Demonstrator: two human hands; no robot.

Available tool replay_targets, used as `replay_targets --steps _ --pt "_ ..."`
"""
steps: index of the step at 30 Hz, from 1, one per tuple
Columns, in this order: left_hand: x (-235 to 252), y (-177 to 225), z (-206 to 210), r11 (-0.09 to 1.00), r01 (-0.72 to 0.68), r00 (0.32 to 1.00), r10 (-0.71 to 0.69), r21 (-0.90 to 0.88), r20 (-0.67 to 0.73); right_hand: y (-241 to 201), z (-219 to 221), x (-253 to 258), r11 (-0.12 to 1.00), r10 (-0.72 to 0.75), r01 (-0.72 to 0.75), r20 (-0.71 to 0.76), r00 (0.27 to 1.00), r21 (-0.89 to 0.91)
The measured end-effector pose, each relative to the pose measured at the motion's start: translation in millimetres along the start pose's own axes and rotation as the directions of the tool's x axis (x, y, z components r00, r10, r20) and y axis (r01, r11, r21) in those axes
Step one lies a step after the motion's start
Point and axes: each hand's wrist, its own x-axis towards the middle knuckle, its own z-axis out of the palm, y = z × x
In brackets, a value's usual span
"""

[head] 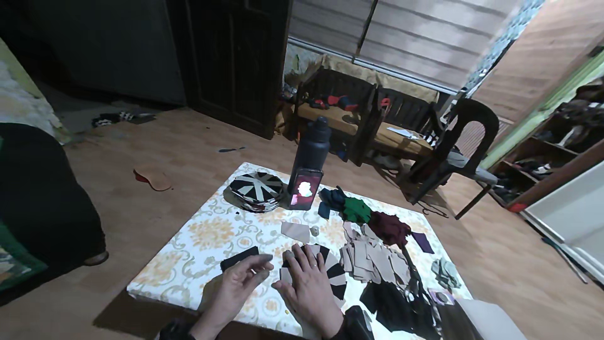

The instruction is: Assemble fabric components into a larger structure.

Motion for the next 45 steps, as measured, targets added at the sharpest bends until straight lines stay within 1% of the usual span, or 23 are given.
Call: replay_targets --steps 3,6,9,13,15,21,23,26,28,30,34,37,40,42,45 --pt "3.2 1.7 -1.3 0.997 0.051 0.996 -0.055 0.061 0.071 0.5 1.2 0.1 1.000 -0.005 0.005 -0.015 1.000 -0.014" --pt "5.0 0.6 -2.1 0.992 0.057 0.992 -0.069 0.111 0.108 -0.1 1.2 0.2 1.000 -0.010 0.010 -0.027 1.000 -0.009" --pt "4.0 2.4 -1.4 0.991 0.059 0.994 -0.070 0.123 0.084 -0.6 0.8 0.0 1.000 -0.007 0.007 -0.028 1.000 -0.010" --pt "2.6 2.0 0.2 0.996 0.077 0.997 -0.078 0.035 0.026 -1.0 -0.3 0.0 1.000 -0.007 0.007 -0.024 1.000 -0.001" --pt "2.2 1.7 -0.6 0.995 0.094 0.995 -0.095 0.029 0.018 -1.5 -1.1 0.0 1.000 0.000 0.000 -0.015 1.000 -0.007" --pt "1.3 4.4 -2.5 0.974 0.133 0.989 -0.142 0.181 0.036 0.1 1.7 -0.8 1.000 -0.001 0.001 -0.021 1.000 -0.011" --pt "1.4 3.5 -1.0 0.979 0.105 0.992 -0.115 0.174 0.043 1.2 3.8 -1.8 1.000 -0.001 0.001 -0.030 1.000 -0.007" --pt "0.1 -2.9 0.3 0.991 0.073 0.995 -0.080 0.111 0.061 1.3 4.1 -4.9 0.999 0.016 -0.016 -0.025 1.000 0.031" --pt "-0.9 -4.6 2.3 0.992 0.084 0.994 -0.090 0.089 0.056 0.4 0.5 -5.8 0.998 0.033 -0.033 0.003 0.999 0.057" --pt "-1.5 -5.5 1.4 0.991 0.085 0.994 -0.091 0.100 0.054 0.8 -0.6 -4.1 0.997 0.031 -0.030 -0.007 1.000 0.066" --pt "-0.7 -12.3 -4.2 0.997 -0.001 0.989 -0.010 0.075 0.149 1.7 0.8 -2.7 0.995 0.023 -0.019 -0.041 0.999 0.099" --pt "-2.1 -14.0 -6.1 0.999 0.005 0.985 -0.013 0.050 0.171 1.1 1.3 -1.6 0.994 0.015 -0.012 -0.030 0.999 0.111" --pt "-3.2 -10.8 -6.1 0.998 0.029 0.986 -0.038 0.058 0.163 0.6 1.4 -1.7 0.994 0.011 -0.007 -0.035 0.999 0.113" --pt "-2.4 -8.2 -5.0 0.996 0.043 0.990 -0.053 0.076 0.131 0.3 -0.4 -1.1 0.993 0.014 -0.013 -0.011 1.000 0.117" --pt "-0.5 -6.2 -4.0 0.988 0.096 0.991 -0.106 0.118 0.085 0.7 0.4 -1.3 0.992 0.012 -0.009 -0.018 1.000 0.128"
